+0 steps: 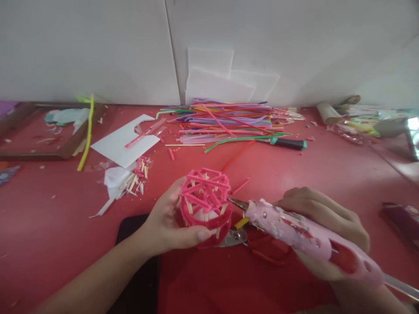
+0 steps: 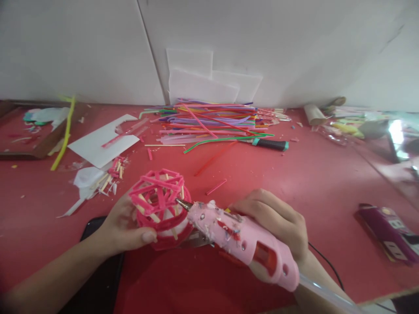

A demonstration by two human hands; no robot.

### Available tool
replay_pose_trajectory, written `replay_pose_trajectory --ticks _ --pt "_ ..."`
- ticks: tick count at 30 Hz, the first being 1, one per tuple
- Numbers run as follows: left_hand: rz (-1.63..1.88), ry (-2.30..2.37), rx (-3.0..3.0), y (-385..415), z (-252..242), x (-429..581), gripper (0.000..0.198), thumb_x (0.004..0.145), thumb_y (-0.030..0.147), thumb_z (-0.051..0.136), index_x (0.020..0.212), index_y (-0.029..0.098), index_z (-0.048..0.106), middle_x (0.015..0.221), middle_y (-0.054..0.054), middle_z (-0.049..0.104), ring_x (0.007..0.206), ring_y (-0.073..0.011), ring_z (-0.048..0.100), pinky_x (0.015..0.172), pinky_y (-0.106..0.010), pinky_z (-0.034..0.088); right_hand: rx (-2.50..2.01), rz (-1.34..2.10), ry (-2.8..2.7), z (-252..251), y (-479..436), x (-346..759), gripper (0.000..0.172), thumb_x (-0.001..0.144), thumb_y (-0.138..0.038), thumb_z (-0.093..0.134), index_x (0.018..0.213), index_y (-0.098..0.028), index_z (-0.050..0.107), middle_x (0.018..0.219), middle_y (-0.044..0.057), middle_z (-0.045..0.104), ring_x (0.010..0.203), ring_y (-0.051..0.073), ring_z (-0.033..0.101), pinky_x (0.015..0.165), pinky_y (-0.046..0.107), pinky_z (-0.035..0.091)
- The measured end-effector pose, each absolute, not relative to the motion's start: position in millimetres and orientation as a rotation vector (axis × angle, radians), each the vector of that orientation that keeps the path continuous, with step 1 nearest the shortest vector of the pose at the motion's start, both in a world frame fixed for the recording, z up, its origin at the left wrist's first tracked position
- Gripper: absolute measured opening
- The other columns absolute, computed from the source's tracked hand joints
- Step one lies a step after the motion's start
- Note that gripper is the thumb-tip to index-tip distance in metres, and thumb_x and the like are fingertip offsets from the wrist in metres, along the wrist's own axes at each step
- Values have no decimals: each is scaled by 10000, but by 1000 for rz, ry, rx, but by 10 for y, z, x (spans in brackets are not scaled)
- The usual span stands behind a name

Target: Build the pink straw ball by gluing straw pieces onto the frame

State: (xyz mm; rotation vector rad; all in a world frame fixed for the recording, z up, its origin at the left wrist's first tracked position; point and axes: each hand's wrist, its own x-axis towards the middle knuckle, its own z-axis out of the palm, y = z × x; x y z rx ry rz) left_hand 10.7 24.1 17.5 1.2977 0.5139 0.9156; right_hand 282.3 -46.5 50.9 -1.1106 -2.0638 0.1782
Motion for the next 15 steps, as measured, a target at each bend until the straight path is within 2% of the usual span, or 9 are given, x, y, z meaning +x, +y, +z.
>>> replay_pose_trajectory --ticks 4,9,15 --pt "917 511 1281 243 170 104 602 670 209 862 1227 247 638 1010 -46 751 797 -202 723 710 -290 601 -1118 184 -2054 499 -482 2852 190 913 -159 520 1071 -205 615 861 64 650 722 193 645 618 318 534" --pt "936 552 1318 246 172 91 618 651 219 870 1226 261 648 1033 -52 741 826 -223 711 723 -310 601 -1091 181 -2087 513 -473 2880 274 852 -76 536 1080 -196 626 855 69 650 713 202 658 601 324 551" --pt "927 555 1331 252 208 107 585 658 237 870 1202 258 655 1024 -54 743 834 -233 713 733 -319 601 -1074 178 -2088 510 -459 2886 313 830 -58 523 1089 -199 629 861 76 653 718 213 663 611 331 558"
